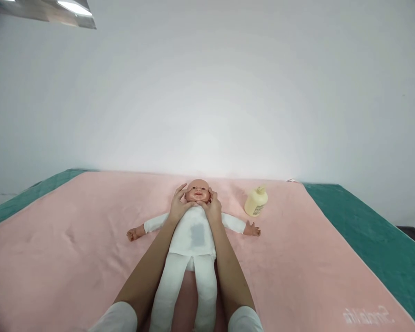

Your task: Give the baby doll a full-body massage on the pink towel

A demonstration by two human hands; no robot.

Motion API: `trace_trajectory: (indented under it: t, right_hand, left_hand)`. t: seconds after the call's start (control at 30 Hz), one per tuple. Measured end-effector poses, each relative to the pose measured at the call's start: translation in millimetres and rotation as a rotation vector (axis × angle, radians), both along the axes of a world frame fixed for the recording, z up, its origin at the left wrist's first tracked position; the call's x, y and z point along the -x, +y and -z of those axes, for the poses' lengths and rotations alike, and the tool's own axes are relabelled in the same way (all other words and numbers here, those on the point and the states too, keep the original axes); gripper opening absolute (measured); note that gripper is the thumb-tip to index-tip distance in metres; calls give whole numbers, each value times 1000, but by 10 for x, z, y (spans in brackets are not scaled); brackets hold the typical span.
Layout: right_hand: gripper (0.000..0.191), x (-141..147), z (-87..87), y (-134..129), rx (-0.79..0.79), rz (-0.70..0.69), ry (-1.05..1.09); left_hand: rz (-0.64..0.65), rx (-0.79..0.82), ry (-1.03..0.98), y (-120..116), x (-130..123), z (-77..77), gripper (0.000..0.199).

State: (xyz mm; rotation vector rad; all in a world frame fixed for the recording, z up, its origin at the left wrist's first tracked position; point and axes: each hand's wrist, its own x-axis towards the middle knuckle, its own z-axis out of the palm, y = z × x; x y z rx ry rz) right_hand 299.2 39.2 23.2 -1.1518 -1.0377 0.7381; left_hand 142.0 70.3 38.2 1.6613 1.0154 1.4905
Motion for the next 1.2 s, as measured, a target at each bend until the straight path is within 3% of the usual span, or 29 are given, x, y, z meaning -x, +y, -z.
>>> trace_trajectory:
  t: [0.6,0.83,1.2]
  right_hand:
    - [70,-48,-82,-77,36,-66,69]
    - [67,-76,-108,-83,47,-119,129]
    - [67,-178,-42,-63,72,-200,58]
  left_hand:
    - [0,67,22,14,65,-44,41]
    - [117,204,-72,35,112,-11,45]
    - [268,278,-126,0,150,-33,48]
